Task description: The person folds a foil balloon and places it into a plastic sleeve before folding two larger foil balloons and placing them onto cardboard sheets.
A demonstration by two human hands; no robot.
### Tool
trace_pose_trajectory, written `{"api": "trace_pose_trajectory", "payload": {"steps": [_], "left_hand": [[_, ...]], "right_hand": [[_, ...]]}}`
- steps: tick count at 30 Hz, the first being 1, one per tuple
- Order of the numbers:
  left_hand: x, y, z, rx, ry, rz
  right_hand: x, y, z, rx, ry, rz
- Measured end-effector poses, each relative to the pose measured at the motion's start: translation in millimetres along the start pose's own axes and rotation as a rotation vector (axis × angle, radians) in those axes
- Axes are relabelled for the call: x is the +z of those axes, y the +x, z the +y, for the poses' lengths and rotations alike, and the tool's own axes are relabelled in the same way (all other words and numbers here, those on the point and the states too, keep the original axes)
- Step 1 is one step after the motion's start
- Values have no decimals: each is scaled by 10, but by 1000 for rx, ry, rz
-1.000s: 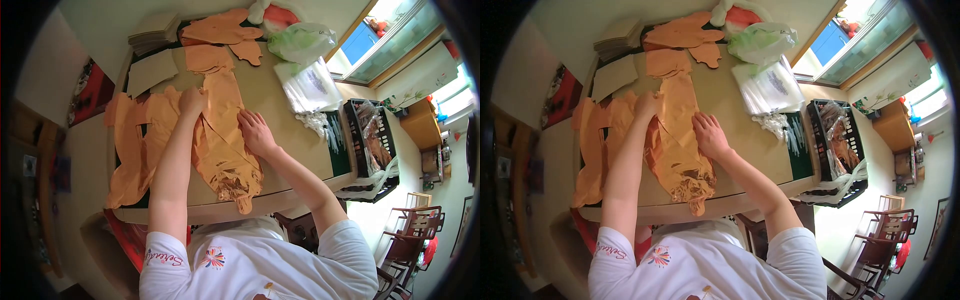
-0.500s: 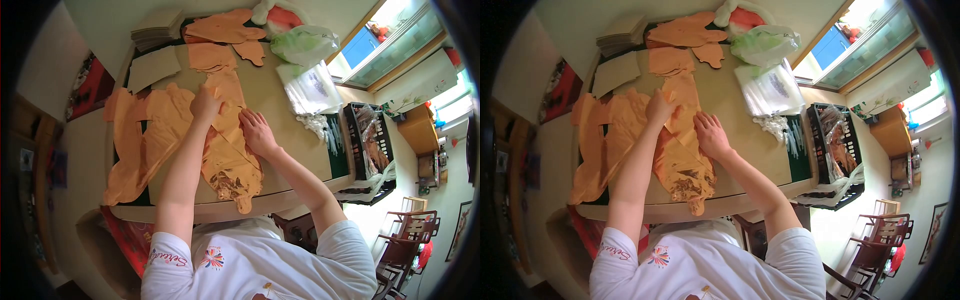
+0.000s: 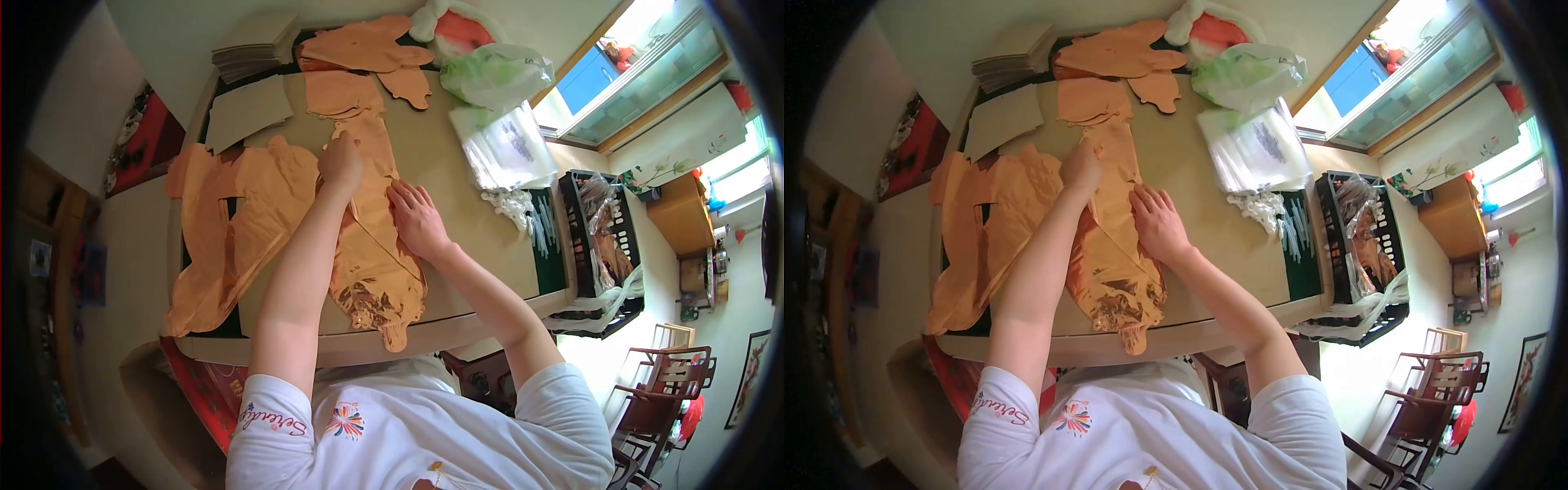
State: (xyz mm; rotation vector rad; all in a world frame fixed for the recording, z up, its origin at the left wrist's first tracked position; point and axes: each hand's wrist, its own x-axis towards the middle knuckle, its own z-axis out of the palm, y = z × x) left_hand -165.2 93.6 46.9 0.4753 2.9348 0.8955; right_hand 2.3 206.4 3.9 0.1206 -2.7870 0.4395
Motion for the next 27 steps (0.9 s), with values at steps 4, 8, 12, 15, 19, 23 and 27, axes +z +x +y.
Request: {"api": "trace_pose_trajectory", "payload": {"steps": [4, 8, 12, 15, 19, 23, 27], "left_hand": [[-44, -176, 66, -23, -270, -43], [139, -451, -189, 404, -138, 44], [355, -625, -354, 455, 178, 20], [406, -664, -373, 454, 190, 62], [397, -649, -383, 452, 196, 66], [349, -667, -351, 456, 193, 61], [326, -595, -362, 410, 8, 31]], "right_hand": [[-21, -2, -21, -4, -24, -5], [7, -2, -10, 0, -3, 13], [-19, -4, -25, -2, -6, 9], [-41, -7, -25, -1, -4, 3], [-65, 169, 47, 41, 137, 29], [47, 394, -24, 26, 74, 76], [144, 431, -4, 39, 20, 25]]}}
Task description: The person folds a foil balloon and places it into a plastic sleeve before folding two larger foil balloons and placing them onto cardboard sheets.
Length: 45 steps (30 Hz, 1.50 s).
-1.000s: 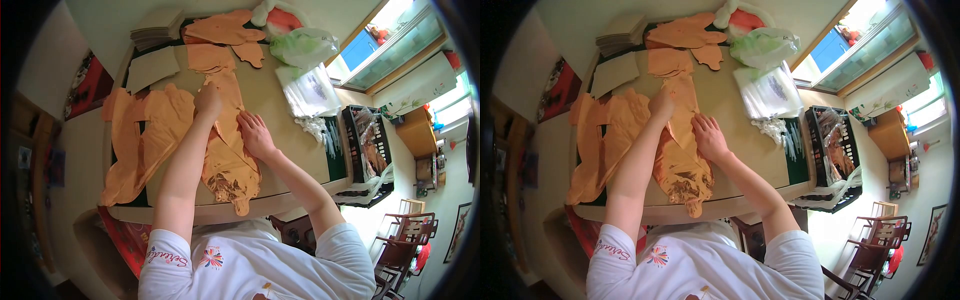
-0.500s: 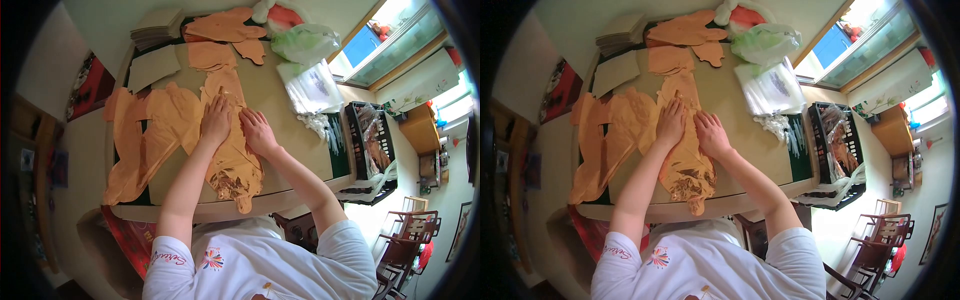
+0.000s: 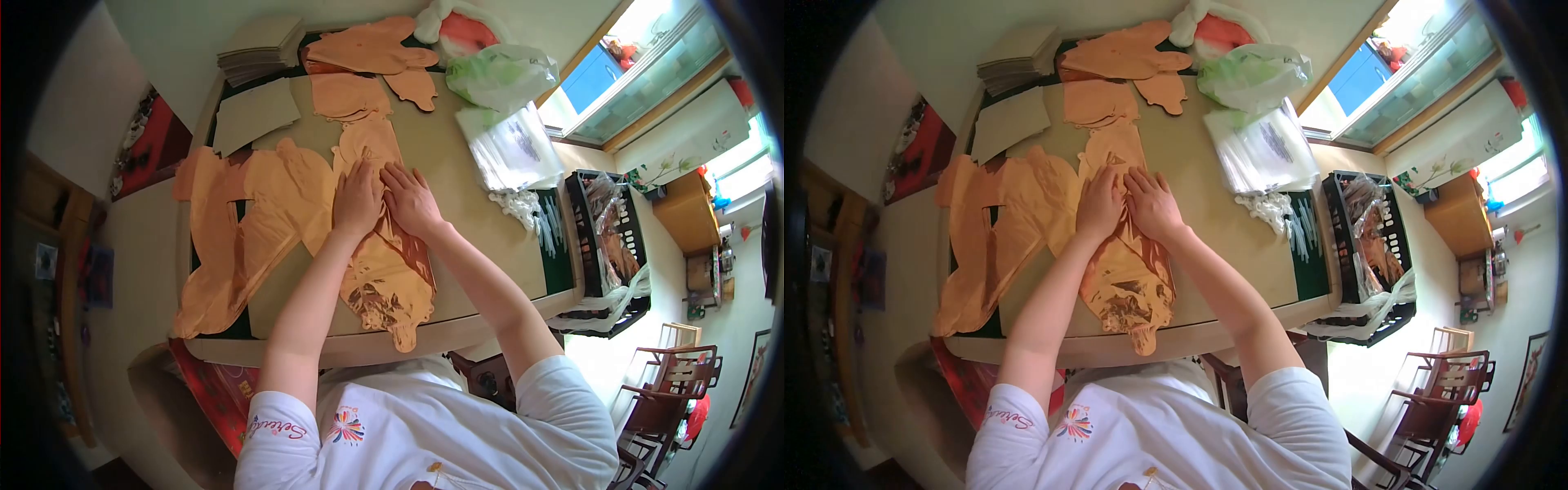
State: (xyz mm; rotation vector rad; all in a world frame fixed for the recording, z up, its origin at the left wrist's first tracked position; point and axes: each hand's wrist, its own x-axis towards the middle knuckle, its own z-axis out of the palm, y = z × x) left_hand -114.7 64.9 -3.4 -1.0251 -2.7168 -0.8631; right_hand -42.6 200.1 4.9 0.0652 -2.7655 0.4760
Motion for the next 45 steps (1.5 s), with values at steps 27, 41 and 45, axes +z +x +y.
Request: {"api": "trace_pose_trajectory", "payload": {"steps": [27, 41, 45], "left_hand": [[-1114, -892, -659, -1015, -1645, 174], [-576, -322, -46, -373, -530, 142], [-286, -242, 161, -60, -459, 149]], "right_hand": [[24, -1, -5, 17, -5, 0], [26, -5, -9, -13, -16, 40], [25, -12, -1, -33, -13, 54]]}}
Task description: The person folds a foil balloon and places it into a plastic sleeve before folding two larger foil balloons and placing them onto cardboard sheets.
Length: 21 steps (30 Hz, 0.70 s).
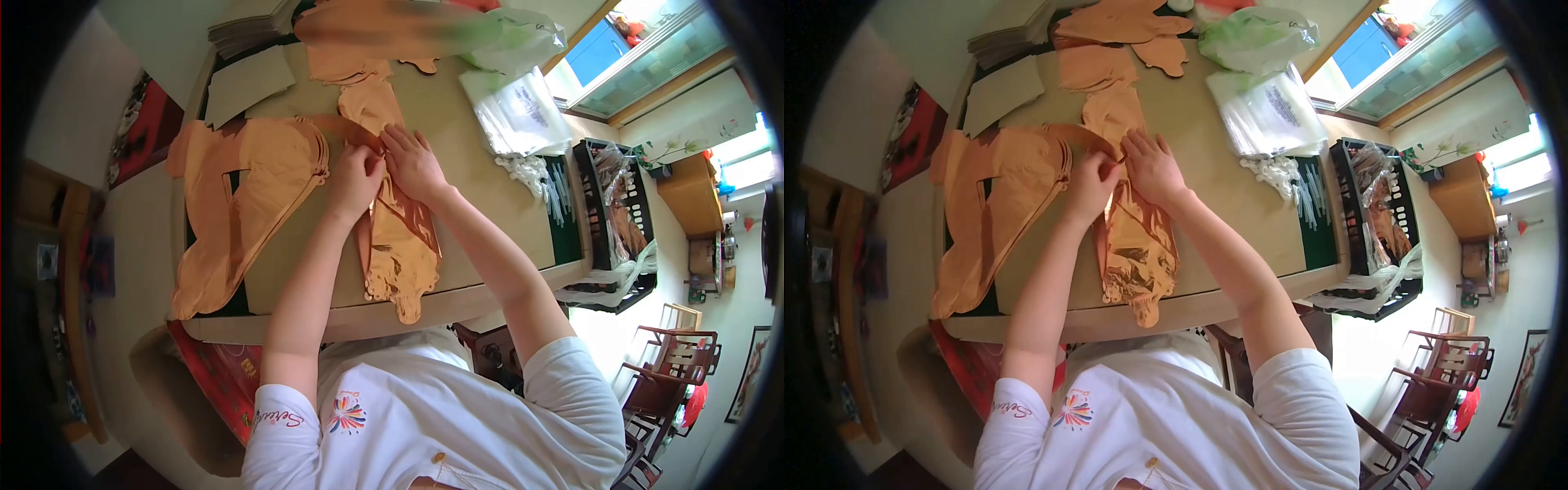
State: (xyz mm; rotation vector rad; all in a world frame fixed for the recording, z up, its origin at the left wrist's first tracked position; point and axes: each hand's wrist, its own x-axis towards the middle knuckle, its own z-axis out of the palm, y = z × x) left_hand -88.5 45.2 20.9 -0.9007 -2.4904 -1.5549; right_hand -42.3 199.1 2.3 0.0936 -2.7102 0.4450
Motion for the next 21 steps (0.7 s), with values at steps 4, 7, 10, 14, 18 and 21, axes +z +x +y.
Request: {"api": "trace_pose_trajectory", "payload": {"steps": [4, 7, 10, 14, 18, 21], "left_hand": [[59, -24, 50, -6, -77, 22], [10, -1, -41, 217, 286, 90], [16, -42, -123, 206, 485, -48], [85, -152, -116, 180, 572, -3], [112, -177, -155, 138, 638, -63], [122, -186, -167, 121, 673, -107]], "right_hand": [[-64, 12, 30, 7, -66, -174], [-24, 12, 4, 6, 34, -29], [-47, 25, 3, 20, 3, -107], [-6, 8, 19, 23, -33, -61], [3, 3, 19, 15, -13, -47], [24, 9, 34, 16, -18, -55]]}}
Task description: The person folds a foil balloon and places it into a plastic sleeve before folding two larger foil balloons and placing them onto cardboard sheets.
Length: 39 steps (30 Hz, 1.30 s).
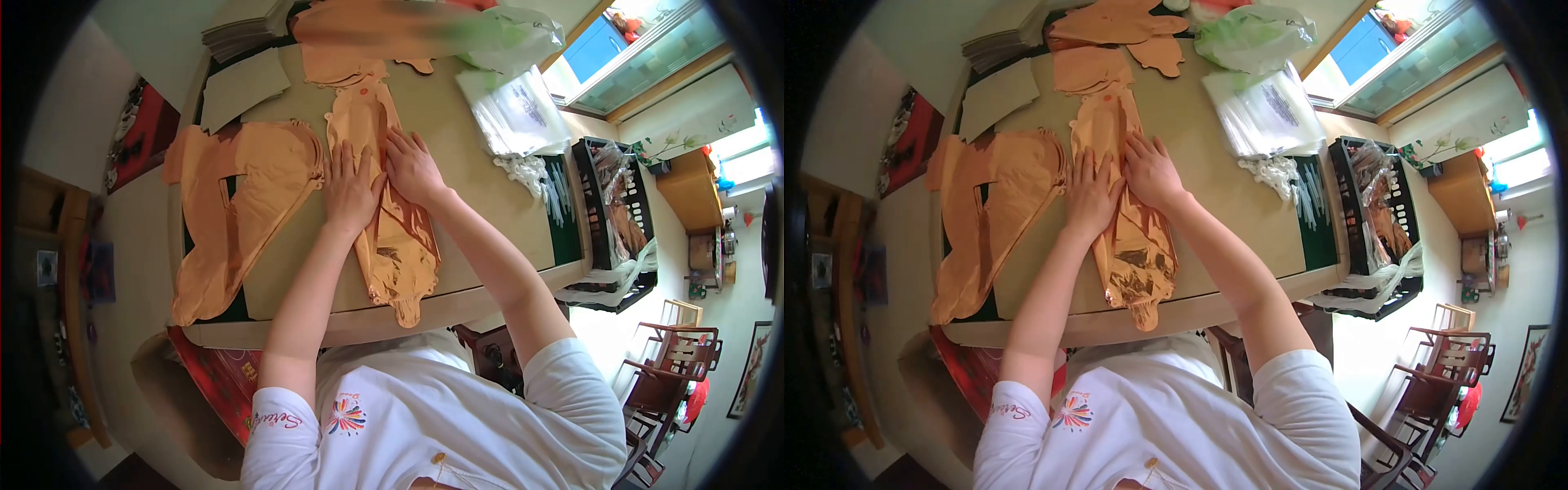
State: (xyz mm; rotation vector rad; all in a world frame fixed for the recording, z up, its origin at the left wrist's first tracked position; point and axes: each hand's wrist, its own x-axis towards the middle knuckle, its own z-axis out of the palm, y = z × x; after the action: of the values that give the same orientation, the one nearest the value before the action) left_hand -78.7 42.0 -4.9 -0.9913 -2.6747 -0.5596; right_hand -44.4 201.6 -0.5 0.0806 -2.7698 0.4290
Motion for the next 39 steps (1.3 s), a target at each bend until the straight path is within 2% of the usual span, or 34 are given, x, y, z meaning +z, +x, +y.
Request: {"api": "trace_pose_trajectory", "payload": {"steps": [1, 4, 7, 10, 13, 16, 25, 39], "left_hand": [[0, -8, 5, -1, 12, -11], [-41, -8, 27, -1, 15, -28], [-35, -8, 32, 2, 21, -8], [-75, -5, 45, 3, -8, -10], [-31, -2, 6, 6, -27, 85], [13, 1, -30, -45, -17, 104], [12, -107, -18, -25, 3, 22], [-470, -1065, 191, 171, -62, -215]], "right_hand": [[6, -4, 5, 5, -3, -8], [-40, 45, 22, 120, 223, 207], [-123, 108, 8, 28, 119, 241], [-42, 141, -37, -15, 26, 93], [9, 157, -36, 50, 2, -26], [12, 139, -44, 62, 17, -15], [33, 137, -45, 45, 7, 38], [87, 149, -23, 51, 0, 46]]}}
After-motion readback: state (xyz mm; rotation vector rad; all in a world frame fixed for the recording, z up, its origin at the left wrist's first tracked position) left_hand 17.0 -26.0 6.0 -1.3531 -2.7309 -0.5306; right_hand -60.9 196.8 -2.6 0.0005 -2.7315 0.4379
